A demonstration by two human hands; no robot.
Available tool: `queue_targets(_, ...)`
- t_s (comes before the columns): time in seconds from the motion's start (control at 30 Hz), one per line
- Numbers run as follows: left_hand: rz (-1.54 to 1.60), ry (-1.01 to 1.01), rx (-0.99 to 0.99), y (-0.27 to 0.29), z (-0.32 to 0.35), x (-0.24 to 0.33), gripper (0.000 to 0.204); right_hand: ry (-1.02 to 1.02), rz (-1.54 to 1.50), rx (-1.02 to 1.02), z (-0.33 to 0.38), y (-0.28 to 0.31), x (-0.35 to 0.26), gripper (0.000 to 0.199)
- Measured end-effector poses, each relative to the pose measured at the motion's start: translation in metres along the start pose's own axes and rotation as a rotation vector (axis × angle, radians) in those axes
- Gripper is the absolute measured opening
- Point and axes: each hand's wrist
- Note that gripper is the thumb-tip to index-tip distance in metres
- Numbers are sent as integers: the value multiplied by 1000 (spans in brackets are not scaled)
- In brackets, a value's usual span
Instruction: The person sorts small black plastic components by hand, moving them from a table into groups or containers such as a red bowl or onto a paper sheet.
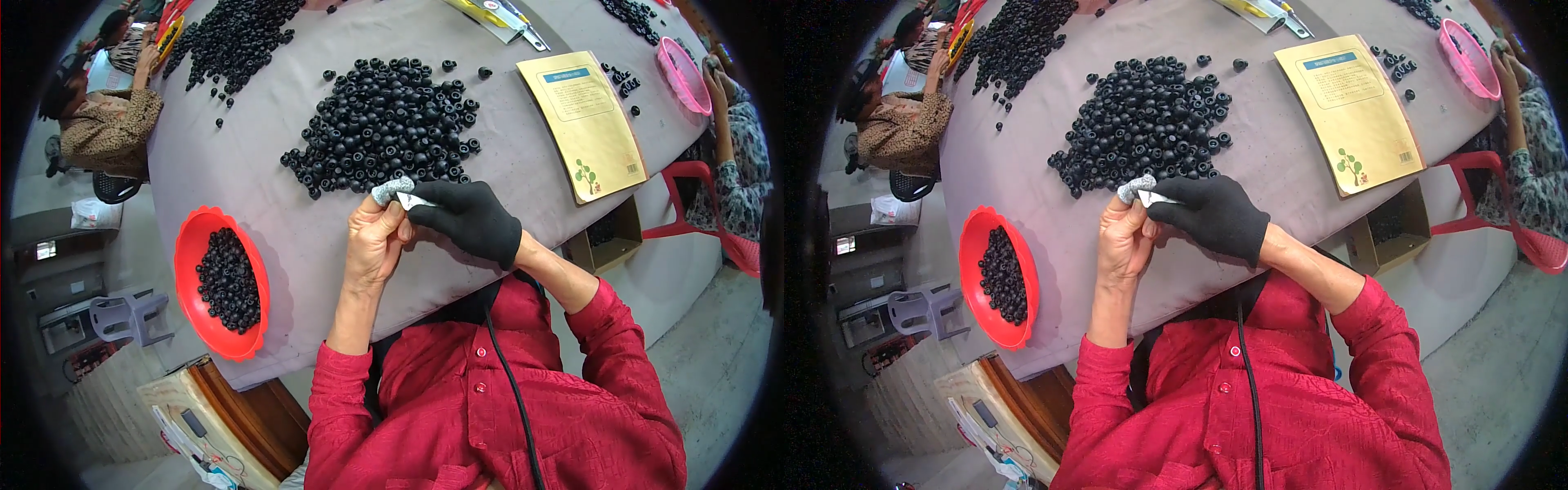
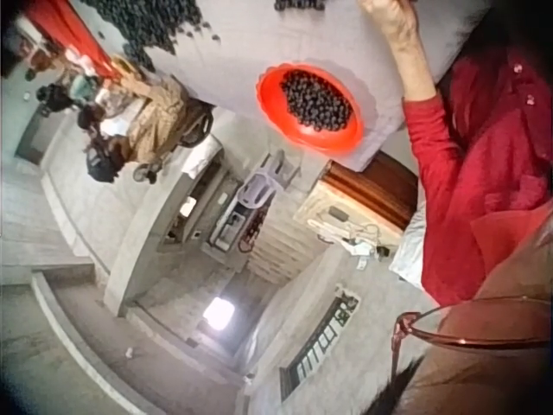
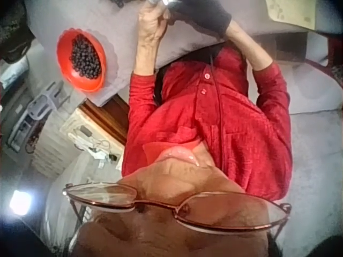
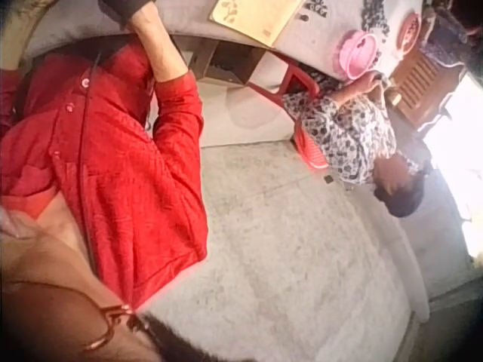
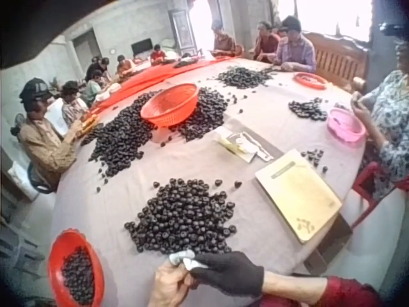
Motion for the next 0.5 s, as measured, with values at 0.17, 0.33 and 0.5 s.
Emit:
queue_targets(0.17, 89, -4, -77, 1, -3, -1, 21, 18, -105, -22, 3, 6, 2, 25)
queue_targets(0.33, 95, -7, -51, 3, -3, -1, 20, -183, -198, -74, 5, 7, -5, 27)
queue_targets(0.5, 124, 2, -92, 2, -4, -2, 19, -43, 3, -33, 6, 7, 3, 24)
Point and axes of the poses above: each hand's wrist, its own z-axis away from the middle knuckle, its own y-axis out of the back of the hand, x = y × z
